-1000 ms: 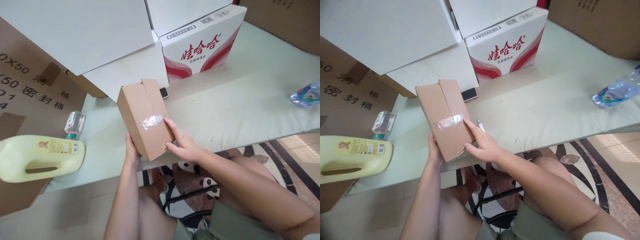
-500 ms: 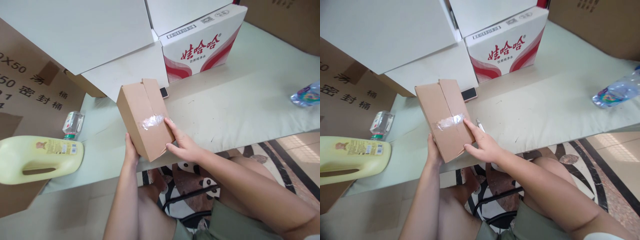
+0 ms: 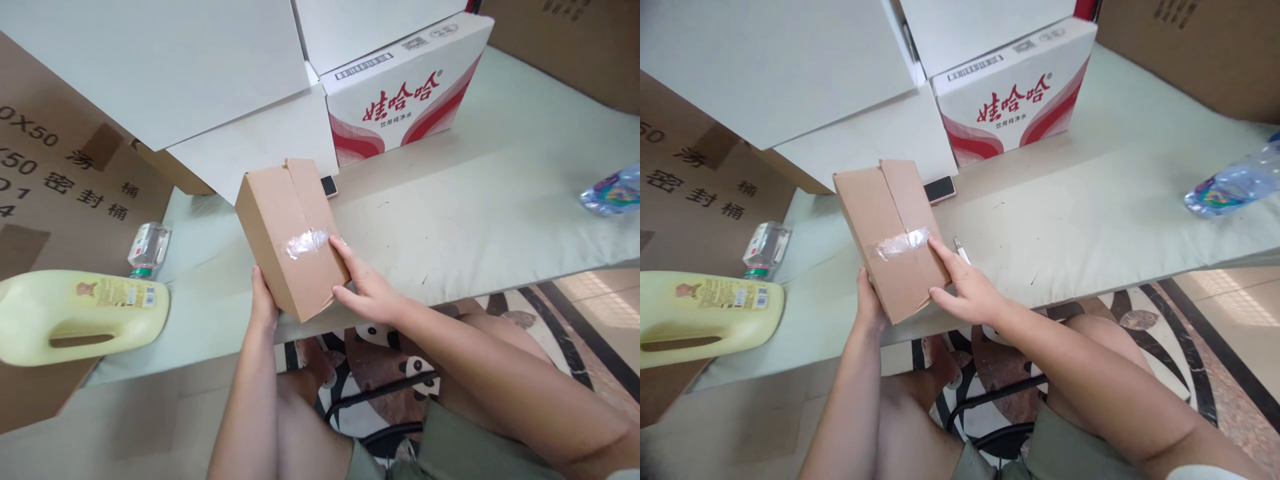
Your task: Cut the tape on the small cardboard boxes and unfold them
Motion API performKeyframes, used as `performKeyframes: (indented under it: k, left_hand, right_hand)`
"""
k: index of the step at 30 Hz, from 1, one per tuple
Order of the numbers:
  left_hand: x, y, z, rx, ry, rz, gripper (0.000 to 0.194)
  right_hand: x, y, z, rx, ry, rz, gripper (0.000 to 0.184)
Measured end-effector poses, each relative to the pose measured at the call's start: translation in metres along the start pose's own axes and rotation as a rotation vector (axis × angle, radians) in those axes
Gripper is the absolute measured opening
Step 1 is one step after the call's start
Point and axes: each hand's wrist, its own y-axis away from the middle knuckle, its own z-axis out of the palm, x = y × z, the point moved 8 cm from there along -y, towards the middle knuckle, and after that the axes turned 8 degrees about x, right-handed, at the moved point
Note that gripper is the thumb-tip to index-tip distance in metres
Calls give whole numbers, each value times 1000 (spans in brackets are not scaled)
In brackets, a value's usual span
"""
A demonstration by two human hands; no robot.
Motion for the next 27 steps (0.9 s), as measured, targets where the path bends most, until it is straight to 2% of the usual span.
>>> performKeyframes:
  k: [9,15,23,27]
  left_hand:
    - [-1,-3,-1,-31,-1,20,68]
    - [-1,-1,-1,7,3,0,67]
    - [-2,-1,0,-45,-8,-20,70]
    - [1,-1,-1,-9,-7,13,67]
  right_hand:
    - [0,0,0,14,-7,-17,84]
    - [1,-1,1,14,-11,-16,85]
    - [1,-1,-1,11,-33,7,84]
    - [2,-1,-1,13,-35,25,83]
